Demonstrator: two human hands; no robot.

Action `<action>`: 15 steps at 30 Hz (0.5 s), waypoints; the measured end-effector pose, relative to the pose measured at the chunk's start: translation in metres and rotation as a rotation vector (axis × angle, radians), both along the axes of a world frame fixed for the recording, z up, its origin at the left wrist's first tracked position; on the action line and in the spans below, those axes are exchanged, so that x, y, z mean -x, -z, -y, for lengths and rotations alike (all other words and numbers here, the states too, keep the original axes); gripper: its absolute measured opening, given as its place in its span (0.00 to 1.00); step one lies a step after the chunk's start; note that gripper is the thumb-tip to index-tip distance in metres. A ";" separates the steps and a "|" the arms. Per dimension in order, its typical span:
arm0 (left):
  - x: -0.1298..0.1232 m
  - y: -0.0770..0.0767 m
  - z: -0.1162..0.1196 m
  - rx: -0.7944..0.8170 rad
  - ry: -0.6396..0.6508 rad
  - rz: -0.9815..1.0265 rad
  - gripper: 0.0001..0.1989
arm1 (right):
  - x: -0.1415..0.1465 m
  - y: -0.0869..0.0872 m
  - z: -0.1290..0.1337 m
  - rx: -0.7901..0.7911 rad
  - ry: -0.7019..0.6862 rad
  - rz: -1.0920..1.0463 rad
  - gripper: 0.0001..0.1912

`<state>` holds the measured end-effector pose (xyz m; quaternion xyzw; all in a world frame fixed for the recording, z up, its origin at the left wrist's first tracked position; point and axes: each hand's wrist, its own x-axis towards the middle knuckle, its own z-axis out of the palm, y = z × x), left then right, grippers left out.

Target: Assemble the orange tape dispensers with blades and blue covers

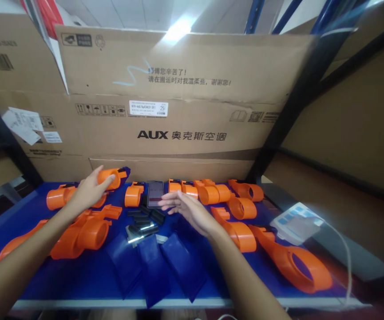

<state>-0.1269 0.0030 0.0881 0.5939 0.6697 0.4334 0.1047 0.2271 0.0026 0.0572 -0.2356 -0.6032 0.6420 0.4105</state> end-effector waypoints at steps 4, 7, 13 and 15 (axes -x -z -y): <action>-0.001 0.018 -0.018 0.136 0.032 -0.064 0.39 | -0.004 0.002 -0.006 0.036 -0.041 -0.036 0.27; -0.003 0.032 -0.023 0.071 0.062 -0.119 0.34 | -0.005 0.003 -0.010 0.057 -0.041 -0.060 0.28; -0.007 0.042 -0.017 -0.059 0.236 0.004 0.29 | -0.005 0.001 -0.012 0.063 0.005 -0.087 0.30; -0.004 0.040 -0.005 -0.100 0.301 0.047 0.31 | -0.005 -0.001 -0.012 0.050 0.041 -0.114 0.31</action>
